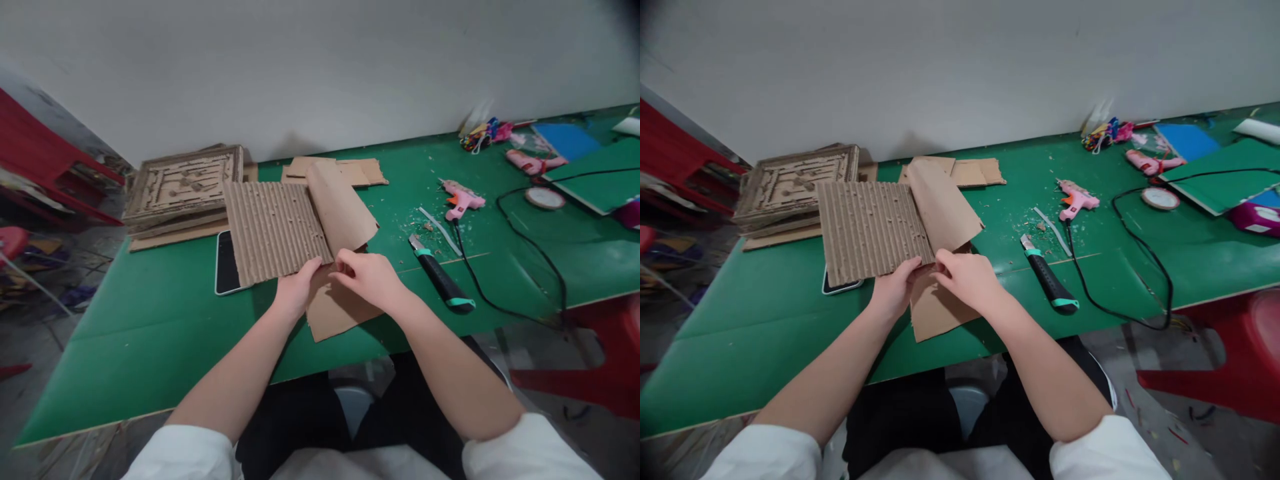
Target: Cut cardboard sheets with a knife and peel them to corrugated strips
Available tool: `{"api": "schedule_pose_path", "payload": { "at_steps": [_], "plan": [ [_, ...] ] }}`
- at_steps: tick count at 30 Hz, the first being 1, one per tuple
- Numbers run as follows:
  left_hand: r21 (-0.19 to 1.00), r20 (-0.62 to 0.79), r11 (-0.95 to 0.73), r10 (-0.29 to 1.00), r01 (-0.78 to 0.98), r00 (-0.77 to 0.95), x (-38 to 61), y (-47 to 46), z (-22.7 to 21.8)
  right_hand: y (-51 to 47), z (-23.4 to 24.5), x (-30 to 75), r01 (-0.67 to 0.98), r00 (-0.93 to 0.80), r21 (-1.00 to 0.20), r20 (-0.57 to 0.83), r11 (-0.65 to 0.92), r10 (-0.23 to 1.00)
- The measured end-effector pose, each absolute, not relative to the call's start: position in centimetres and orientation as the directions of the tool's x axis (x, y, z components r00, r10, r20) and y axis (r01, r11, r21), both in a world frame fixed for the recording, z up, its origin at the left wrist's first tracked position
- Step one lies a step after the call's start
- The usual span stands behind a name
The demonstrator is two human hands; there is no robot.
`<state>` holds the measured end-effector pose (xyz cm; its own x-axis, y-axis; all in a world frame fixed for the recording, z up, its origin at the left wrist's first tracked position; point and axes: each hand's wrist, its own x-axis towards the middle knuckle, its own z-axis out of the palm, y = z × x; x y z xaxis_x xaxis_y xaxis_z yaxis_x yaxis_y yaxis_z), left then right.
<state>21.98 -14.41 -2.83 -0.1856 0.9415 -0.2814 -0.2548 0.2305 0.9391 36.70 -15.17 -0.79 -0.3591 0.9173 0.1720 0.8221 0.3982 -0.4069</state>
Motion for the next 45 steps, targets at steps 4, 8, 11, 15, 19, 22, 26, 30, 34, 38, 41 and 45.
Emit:
{"api": "schedule_pose_path", "payload": {
  "at_steps": [4, 8, 11, 15, 19, 22, 26, 30, 34, 38, 41, 45],
  "plan": [
    [0.936, -0.294, 0.230, 0.928, -0.267, -0.231, 22.0, -14.3, -3.0, -14.7, -2.0, 36.6, 0.836, -0.112, -0.456, 0.401, 0.304, 0.909],
    [0.918, -0.294, 0.219, 0.935, -0.331, -0.196, 22.2, -14.3, -3.1, -14.5, -2.9, 36.0, 0.829, -0.083, -0.420, 0.561, 0.369, 0.824],
    [0.935, -0.277, 0.215, 0.939, -0.281, -0.204, 22.1, -14.3, -3.4, -14.7, -2.9, 35.8, 0.792, -0.122, -0.453, 0.538, 0.409, 0.834],
    [0.948, -0.258, 0.211, 0.948, -0.237, -0.189, 21.9, -14.3, -3.8, -14.8, -2.7, 35.4, 0.759, -0.022, -0.553, 0.505, 0.344, 0.863],
    [0.942, -0.263, 0.211, 0.948, -0.262, -0.181, 22.0, -14.4, -3.6, -14.8, -2.7, 35.1, 0.646, 0.079, -0.700, 0.457, 0.303, 0.886],
    [0.936, -0.256, 0.190, 0.945, -0.297, -0.203, 22.3, -14.4, -3.2, -14.8, -2.6, 35.1, 0.597, 0.052, -0.736, 0.433, 0.320, 0.900],
    [0.897, -0.238, 0.155, 0.958, -0.414, -0.157, 22.3, -14.2, -2.6, -14.7, -2.2, 36.1, 0.700, -0.106, -0.608, 0.431, 0.375, 0.896],
    [0.852, -0.199, 0.094, 0.968, -0.516, -0.153, 21.6, -13.7, -2.4, -14.1, -1.6, 38.2, 0.712, -0.267, -0.536, 0.391, 0.454, 0.881],
    [0.830, -0.188, 0.095, 0.975, -0.549, -0.115, 21.1, -13.3, -2.5, -13.9, -1.1, 39.5, 0.628, -0.317, -0.610, 0.367, 0.483, 0.875],
    [0.844, -0.162, 0.106, 0.985, -0.527, -0.060, 21.3, -13.4, -2.6, -14.4, -0.5, 39.3, 0.682, -0.300, -0.564, 0.365, 0.466, 0.881],
    [0.851, -0.137, 0.106, 0.990, -0.514, -0.023, 21.7, -13.7, -2.6, -14.7, 0.0, 39.0, 0.748, -0.327, -0.473, 0.349, 0.467, 0.878],
    [0.850, -0.184, 0.163, 0.983, -0.501, 0.008, 22.1, -14.0, -2.7, -15.1, 0.5, 39.0, 0.800, -0.380, -0.358, 0.320, 0.482, 0.868]
  ]
}}
